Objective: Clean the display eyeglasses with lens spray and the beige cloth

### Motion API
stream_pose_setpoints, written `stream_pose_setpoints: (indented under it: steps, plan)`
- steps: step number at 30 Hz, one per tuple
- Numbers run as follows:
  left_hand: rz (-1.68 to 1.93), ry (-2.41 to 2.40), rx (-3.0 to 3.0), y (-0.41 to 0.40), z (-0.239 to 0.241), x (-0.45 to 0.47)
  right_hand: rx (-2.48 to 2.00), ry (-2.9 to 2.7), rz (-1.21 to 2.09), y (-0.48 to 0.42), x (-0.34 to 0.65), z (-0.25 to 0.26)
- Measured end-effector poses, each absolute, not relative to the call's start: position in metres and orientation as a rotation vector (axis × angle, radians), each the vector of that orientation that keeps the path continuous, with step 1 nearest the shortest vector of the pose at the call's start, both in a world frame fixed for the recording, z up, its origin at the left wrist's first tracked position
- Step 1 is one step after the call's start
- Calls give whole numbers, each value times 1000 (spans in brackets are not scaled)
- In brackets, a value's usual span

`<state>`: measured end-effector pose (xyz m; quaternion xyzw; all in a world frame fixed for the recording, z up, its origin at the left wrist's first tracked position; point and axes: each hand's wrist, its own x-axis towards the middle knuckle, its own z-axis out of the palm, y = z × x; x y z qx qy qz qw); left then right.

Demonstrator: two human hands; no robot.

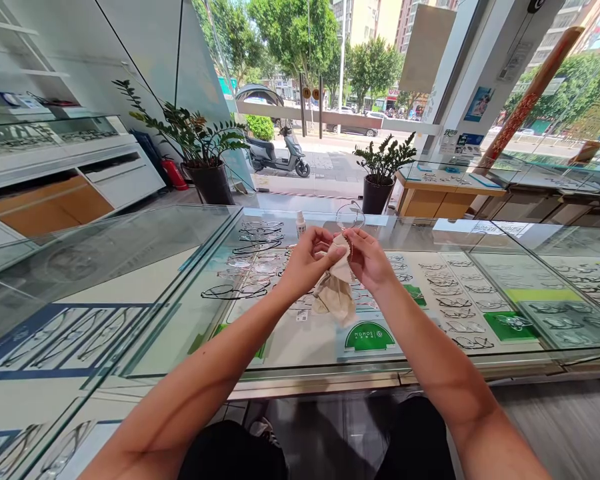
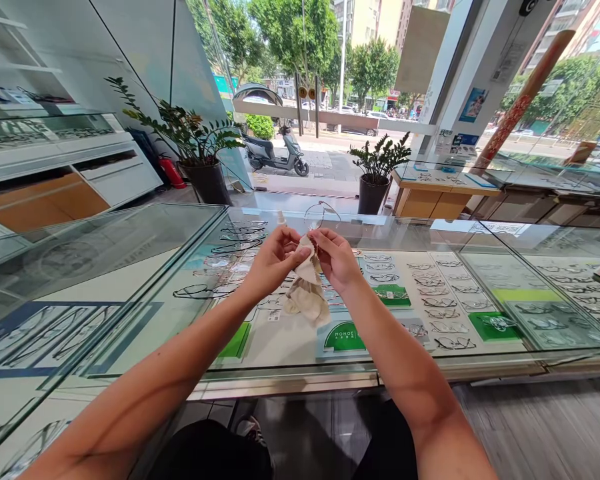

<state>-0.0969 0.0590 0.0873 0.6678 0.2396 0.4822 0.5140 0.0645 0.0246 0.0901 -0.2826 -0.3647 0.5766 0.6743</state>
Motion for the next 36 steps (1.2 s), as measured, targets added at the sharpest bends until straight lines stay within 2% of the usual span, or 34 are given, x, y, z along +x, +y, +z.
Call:
stream_pose_setpoints:
  steps: [7, 17, 28, 36]
  plan:
    - [791, 536, 1709, 61, 91, -102, -658, -855, 1282, 24, 64, 92]
    - [819, 435, 1391, 51, 85, -100, -606, -893, 1353, 15, 57, 98]
    - [885, 484, 1609, 48, 89, -96, -645, -896, 1260, 21, 63, 93]
    - [866, 508, 1448, 44, 90, -95, -638, -931, 1254, 20, 60, 95]
